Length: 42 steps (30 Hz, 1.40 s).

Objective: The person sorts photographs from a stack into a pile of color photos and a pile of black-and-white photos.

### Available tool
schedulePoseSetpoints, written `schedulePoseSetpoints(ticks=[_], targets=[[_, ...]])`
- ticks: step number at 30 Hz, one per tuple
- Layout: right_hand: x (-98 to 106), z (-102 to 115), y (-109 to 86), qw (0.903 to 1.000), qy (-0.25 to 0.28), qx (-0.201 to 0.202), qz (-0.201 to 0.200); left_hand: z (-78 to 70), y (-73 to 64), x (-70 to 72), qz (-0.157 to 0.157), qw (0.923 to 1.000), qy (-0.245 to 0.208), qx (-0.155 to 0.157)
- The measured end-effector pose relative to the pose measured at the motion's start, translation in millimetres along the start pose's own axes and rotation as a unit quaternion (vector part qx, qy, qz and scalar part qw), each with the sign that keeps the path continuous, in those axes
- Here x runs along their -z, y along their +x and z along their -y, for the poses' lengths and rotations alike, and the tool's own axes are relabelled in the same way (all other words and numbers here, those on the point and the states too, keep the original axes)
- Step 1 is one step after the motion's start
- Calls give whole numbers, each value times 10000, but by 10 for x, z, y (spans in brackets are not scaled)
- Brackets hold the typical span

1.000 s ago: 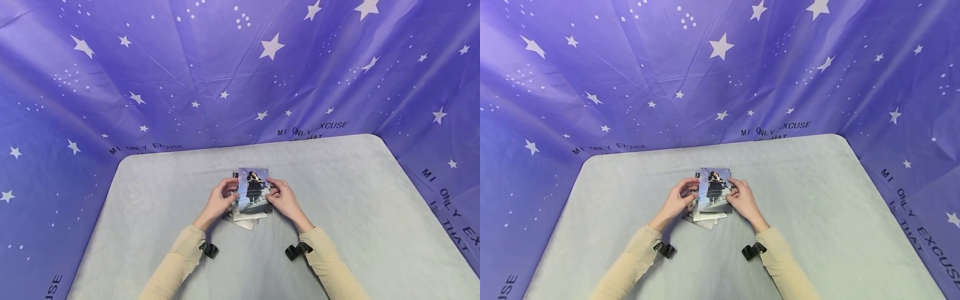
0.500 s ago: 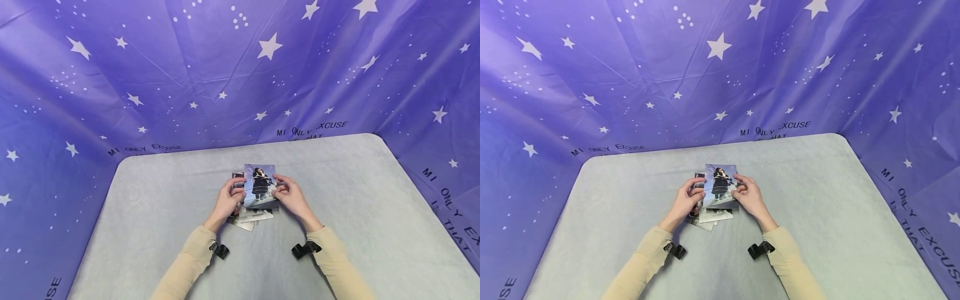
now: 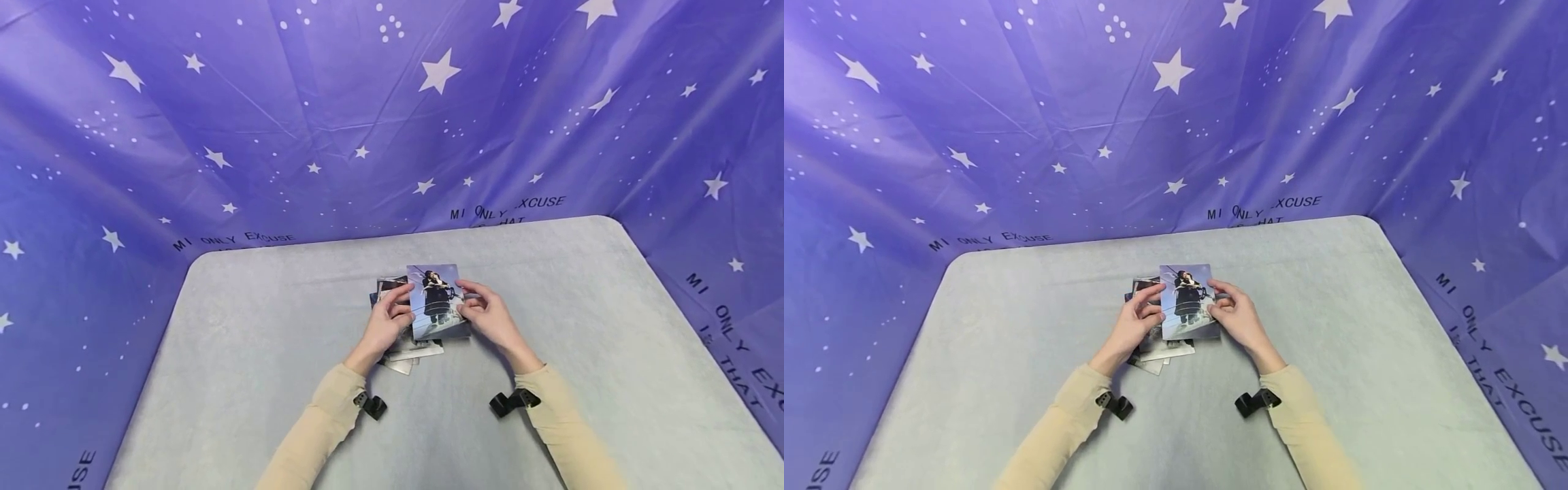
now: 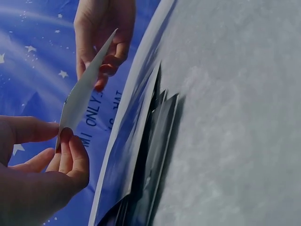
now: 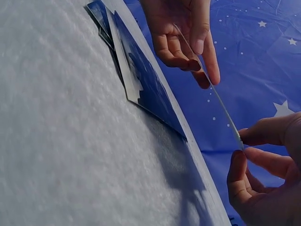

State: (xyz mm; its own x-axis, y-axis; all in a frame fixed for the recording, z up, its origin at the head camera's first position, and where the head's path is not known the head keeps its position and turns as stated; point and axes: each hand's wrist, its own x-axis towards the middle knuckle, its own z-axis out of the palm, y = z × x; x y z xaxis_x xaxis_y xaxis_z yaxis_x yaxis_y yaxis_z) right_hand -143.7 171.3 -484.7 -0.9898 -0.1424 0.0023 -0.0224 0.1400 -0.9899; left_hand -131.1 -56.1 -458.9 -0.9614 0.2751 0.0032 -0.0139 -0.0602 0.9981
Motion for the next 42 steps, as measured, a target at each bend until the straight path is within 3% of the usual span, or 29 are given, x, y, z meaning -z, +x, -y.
schedulePoseSetpoints(ticks=[15, 22, 33, 42], targets=[[192, -12, -43, 9995, 46, -207, 235, 135, 41, -137, 14, 9999, -163, -18], [363, -17, -63, 9994, -165, 50, 289, 53, 76, -267, 231, 9994, -271, -40], [641, 1, -96, 9938, -874, 239, 648, 107, 90, -474, 183, 9991, -387, 77], [792, -67, -186, 9939, -996, -59, 462, 456, 215, -673, -31, 9993, -260, 284]])
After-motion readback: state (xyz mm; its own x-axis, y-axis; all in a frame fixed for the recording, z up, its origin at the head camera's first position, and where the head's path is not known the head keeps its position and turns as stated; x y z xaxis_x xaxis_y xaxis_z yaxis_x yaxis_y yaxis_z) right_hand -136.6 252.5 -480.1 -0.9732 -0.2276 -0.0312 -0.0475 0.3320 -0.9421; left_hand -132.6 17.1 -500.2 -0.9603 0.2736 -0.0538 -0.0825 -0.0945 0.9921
